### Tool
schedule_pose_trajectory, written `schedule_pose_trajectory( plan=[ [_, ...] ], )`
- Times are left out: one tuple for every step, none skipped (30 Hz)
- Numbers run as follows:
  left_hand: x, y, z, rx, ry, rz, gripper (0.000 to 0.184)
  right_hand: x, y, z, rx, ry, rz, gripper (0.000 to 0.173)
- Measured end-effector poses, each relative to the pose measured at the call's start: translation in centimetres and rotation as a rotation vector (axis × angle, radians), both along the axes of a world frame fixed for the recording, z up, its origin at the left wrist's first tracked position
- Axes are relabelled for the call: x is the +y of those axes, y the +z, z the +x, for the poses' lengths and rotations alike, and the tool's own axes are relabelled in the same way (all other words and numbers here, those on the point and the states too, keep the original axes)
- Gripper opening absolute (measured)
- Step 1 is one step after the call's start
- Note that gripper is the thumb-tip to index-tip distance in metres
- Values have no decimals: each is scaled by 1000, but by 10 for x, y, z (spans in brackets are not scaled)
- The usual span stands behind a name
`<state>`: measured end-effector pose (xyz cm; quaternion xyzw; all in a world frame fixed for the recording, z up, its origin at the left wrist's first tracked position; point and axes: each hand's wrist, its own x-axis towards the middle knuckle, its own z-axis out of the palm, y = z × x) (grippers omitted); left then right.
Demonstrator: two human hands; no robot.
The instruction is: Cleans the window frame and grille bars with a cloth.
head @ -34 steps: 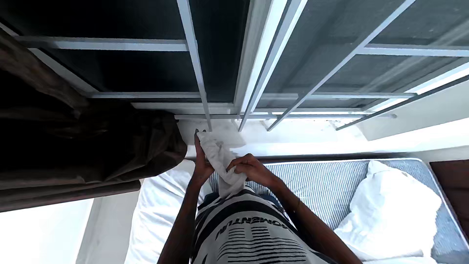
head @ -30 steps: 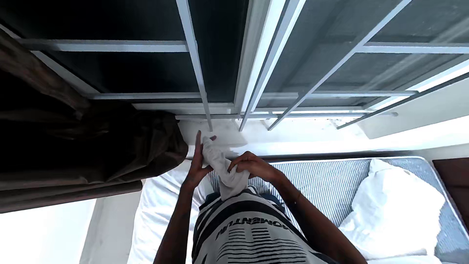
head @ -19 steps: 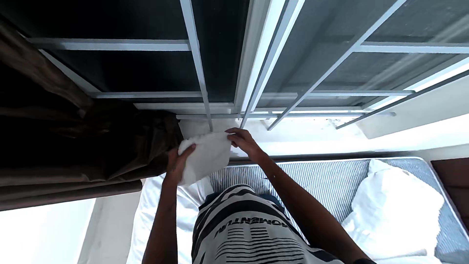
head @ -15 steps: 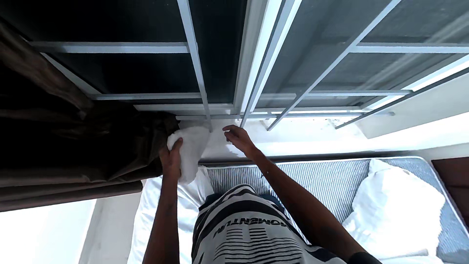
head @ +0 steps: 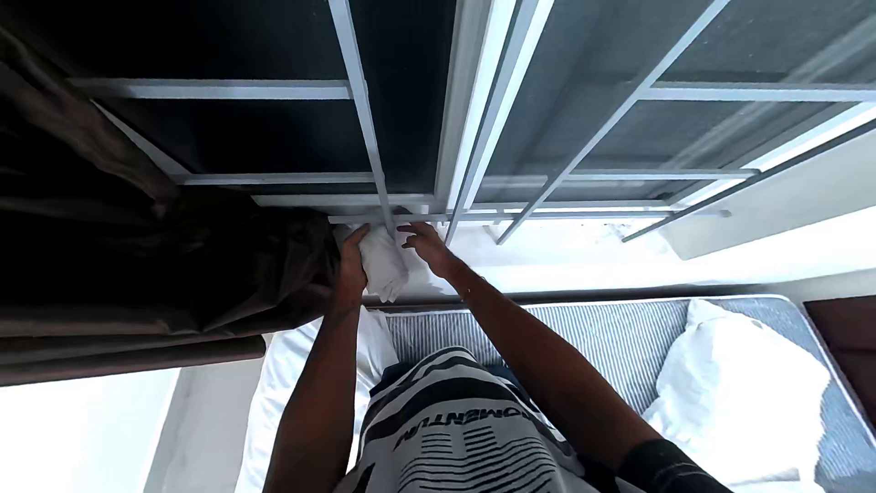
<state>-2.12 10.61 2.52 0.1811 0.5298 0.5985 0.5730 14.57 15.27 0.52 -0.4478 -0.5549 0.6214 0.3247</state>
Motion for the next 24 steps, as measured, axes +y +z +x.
schedule_pose_trajectory(
  plan=[
    [1,0,-4,-8,-21,10,27,2,-3,-1,19,16,10,46],
    [3,0,-7,-18,-36,18,24,5,-6,-2,30,42,33,49],
    [4,1,-9,-34,-44,15,23,7,-6,-3,31,75,60,55],
    [6,3,-11,-43,-51,2,22,8,-2,-4,14,118,87,63],
    [6,4,-13,-47,-62,-14,21,9,5,-5,-14,164,110,67],
    [7,4,-16,-48,-83,-21,21,10,13,-9,-44,196,137,69],
    [8,4,-17,-36,-108,-21,21,12,14,-13,-75,201,193,67],
    [10,4,-18,-4,-137,-26,21,15,10,-16,-112,185,271,64],
    [11,5,-18,72,-170,-49,21,19,1,-17,-169,149,353,59],
    [12,4,-18,185,-201,-78,22,21,-7,-18,-241,99,419,55],
    [12,3,-18,328,-219,-95,29,22,-12,-16,-338,55,434,53],
    [11,0,-20,488,-208,-90,43,20,-11,-14,-445,13,411,53],
    [10,-4,-22,646,-173,-65,54,15,-8,-13,-546,-30,363,53],
    [11,-7,-24,772,-130,-44,60,12,-3,-12,-617,-59,314,52],
    [11,-8,-24,859,-98,-32,62,9,1,-12,-653,-65,277,51],
    [10,-9,-24,912,-86,-28,62,6,3,-12,-664,-65,255,49],
    [9,-8,-23,923,-82,-33,63,4,4,-13,-666,-72,243,47],
    [7,-8,-23,896,-78,-50,63,4,4,-13,-666,-83,248,46],
    [4,-8,-23,859,-73,-64,64,5,3,-12,-658,-96,259,47],
    [1,-7,-24,835,-77,-78,65,6,2,-12,-625,-116,276,46],
    [-3,-7,-26,833,-86,-108,65,6,0,-11,-559,-144,293,45],
    [-7,-5,-29,836,-97,-149,65,6,-3,-11,-473,-173,295,42],
    [-11,-4,-33,828,-120,-200,65,5,-6,-10,-365,-195,268,39],
    [-15,0,-35,798,-154,-240,65,4,-10,-8,-247,-207,225,37]
  ],
)
